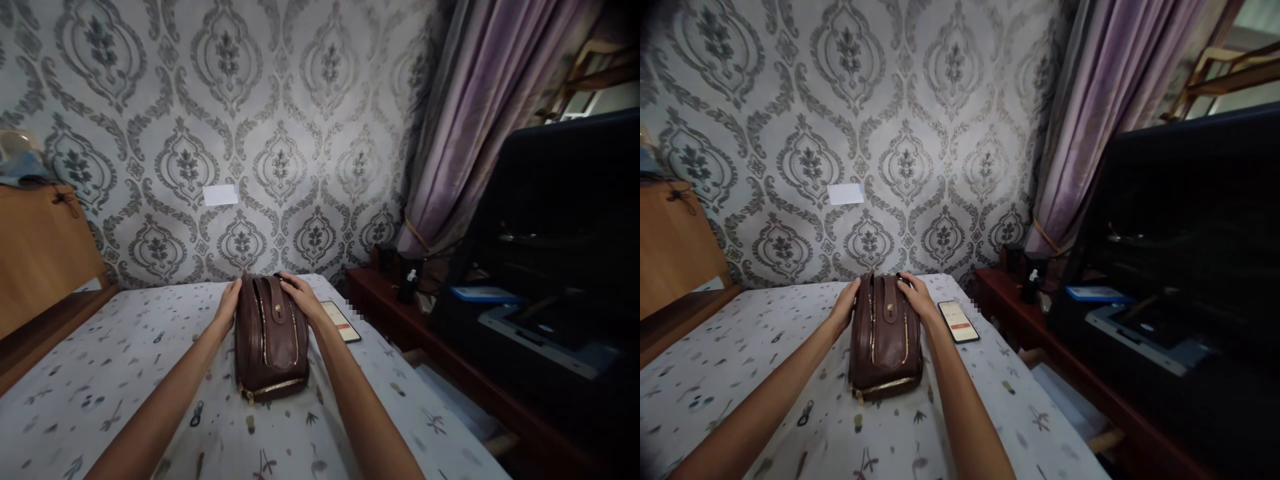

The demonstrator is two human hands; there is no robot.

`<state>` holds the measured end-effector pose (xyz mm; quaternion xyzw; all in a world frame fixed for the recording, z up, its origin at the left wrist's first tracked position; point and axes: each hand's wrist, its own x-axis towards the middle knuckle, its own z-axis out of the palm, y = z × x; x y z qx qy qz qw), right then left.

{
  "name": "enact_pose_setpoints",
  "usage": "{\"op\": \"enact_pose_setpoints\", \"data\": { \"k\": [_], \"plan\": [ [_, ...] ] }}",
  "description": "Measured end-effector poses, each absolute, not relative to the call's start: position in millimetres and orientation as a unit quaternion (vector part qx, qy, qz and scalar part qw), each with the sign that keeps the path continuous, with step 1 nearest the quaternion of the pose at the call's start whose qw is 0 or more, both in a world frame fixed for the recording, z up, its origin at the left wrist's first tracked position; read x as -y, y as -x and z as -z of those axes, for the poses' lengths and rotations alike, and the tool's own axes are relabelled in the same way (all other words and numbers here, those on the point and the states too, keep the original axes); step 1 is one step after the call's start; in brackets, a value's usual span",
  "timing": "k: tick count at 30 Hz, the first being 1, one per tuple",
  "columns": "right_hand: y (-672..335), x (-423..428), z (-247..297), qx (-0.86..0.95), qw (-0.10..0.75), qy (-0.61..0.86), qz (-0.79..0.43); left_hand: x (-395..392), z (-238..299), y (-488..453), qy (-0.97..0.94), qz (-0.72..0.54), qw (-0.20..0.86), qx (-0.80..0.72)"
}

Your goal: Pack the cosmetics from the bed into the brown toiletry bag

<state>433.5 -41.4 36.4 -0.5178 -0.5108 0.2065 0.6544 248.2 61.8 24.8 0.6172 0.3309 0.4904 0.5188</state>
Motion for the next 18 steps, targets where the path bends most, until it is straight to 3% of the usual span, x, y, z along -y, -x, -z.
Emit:
{"op": "enact_pose_setpoints", "data": {
  "k": [8,18],
  "plan": [
    [-434,44,-29,0.503,0.662,0.517,-0.203,-80,-44,-261,-0.686,-0.442,0.475,-0.330],
    [-439,40,-31,0.536,0.634,0.535,-0.157,-85,-97,-246,-0.842,-0.240,0.381,-0.297]
  ]
}}
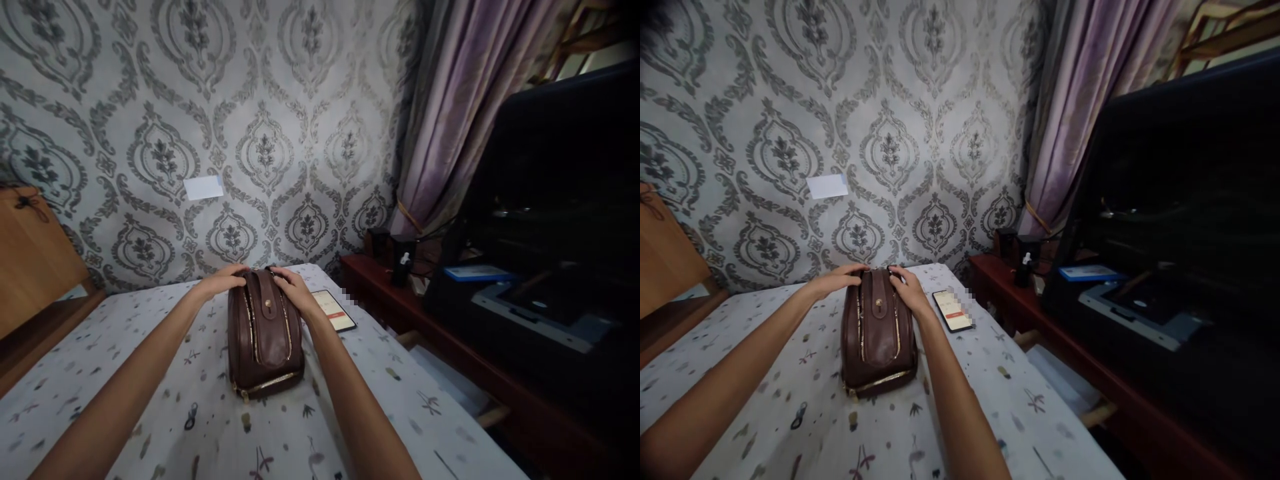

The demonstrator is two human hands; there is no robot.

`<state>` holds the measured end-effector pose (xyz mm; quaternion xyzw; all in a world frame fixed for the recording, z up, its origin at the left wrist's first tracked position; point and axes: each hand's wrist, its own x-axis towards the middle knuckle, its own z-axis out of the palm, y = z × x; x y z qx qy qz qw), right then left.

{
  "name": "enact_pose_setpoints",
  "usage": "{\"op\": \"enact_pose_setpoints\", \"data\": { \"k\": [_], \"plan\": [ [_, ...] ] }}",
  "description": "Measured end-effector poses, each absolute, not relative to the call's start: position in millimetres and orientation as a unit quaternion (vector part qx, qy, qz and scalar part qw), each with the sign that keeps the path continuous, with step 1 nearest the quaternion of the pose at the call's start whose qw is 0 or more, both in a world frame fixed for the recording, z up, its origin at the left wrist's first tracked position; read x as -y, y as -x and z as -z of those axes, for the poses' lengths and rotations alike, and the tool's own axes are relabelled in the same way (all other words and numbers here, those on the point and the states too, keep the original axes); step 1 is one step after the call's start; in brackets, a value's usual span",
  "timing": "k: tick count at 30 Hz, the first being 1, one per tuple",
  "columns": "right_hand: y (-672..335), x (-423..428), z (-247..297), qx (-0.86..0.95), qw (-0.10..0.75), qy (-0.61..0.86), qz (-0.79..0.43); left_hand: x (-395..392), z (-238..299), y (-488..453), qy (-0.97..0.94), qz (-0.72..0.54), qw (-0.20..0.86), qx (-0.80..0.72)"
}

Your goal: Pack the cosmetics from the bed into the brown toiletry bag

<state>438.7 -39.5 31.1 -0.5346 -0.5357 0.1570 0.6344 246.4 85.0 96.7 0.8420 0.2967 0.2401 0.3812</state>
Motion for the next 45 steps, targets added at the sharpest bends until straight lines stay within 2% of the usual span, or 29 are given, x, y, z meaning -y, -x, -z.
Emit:
{"op": "enact_pose_setpoints", "data": {
  "k": [5,13,22,35,45],
  "plan": [
    [-433,42,-35,0.551,0.613,0.553,-0.124,-84,-98,-256,-0.888,-0.205,0.310,-0.271],
    [-427,46,-39,0.569,0.587,0.566,-0.103,-82,-79,-266,-0.909,-0.253,0.170,-0.286],
    [-423,51,-41,0.572,0.585,0.564,-0.108,-80,-75,-269,-0.902,-0.272,0.104,-0.318],
    [-422,56,-45,0.583,0.558,0.575,-0.135,-71,-75,-271,-0.872,-0.299,0.115,-0.371],
    [-421,54,-46,0.579,0.551,0.583,-0.147,-86,-72,-270,-0.846,-0.328,0.231,-0.351]
  ]
}}
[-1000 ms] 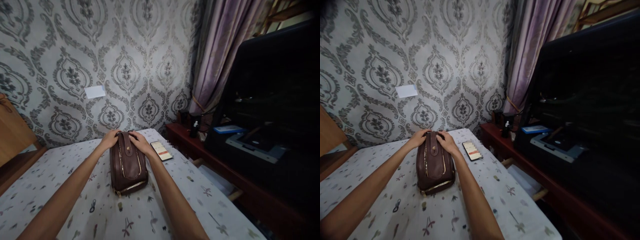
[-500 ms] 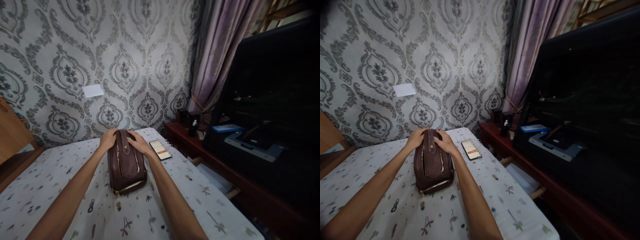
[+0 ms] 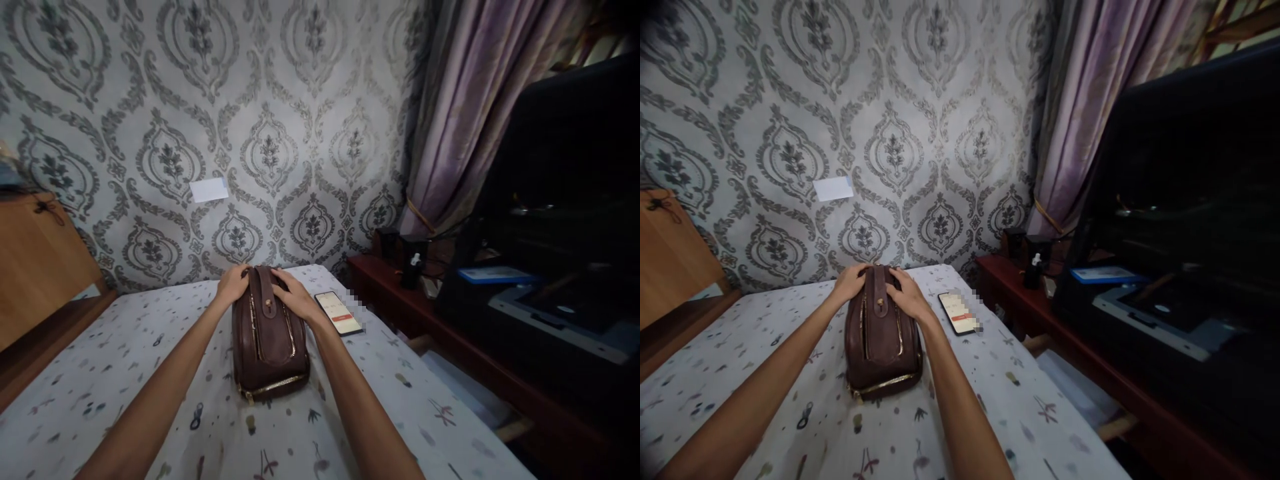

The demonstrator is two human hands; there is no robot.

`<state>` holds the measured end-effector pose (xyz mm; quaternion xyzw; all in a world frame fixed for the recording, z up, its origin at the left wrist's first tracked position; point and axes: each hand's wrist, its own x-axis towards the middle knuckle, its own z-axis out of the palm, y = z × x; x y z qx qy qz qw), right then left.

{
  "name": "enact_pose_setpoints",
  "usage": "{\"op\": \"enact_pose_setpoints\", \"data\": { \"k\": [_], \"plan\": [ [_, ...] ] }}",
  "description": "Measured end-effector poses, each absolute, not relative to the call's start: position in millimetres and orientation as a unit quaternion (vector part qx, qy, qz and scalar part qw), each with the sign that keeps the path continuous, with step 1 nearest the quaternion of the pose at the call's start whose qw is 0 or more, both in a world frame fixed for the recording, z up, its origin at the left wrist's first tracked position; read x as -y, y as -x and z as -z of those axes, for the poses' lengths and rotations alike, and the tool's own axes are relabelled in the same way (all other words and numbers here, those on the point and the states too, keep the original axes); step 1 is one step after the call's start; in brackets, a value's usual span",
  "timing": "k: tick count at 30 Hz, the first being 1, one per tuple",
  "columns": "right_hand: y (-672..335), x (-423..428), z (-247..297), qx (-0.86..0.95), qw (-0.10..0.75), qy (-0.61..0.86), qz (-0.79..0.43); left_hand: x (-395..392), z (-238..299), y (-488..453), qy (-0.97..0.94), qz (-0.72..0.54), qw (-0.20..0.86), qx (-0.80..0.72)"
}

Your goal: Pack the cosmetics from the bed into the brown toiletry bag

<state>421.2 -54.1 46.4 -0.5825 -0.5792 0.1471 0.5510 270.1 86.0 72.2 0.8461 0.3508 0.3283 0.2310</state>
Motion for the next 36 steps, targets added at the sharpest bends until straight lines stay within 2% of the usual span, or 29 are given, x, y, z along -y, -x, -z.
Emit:
{"op": "enact_pose_setpoints", "data": {
  "k": [8,14,27,36],
  "plan": [
    [-423,55,-47,0.589,0.538,0.583,-0.156,-85,-65,-254,-0.797,-0.358,0.389,-0.292],
    [-423,57,-48,0.585,0.533,0.591,-0.158,-92,-58,-250,-0.732,-0.350,0.466,-0.352],
    [-421,59,-49,0.569,0.541,0.596,-0.168,-127,-84,-290,-0.715,-0.152,0.465,-0.500],
    [-419,61,-50,0.568,0.552,0.585,-0.172,-141,-75,-304,-0.682,-0.144,0.468,-0.543]
  ]
}}
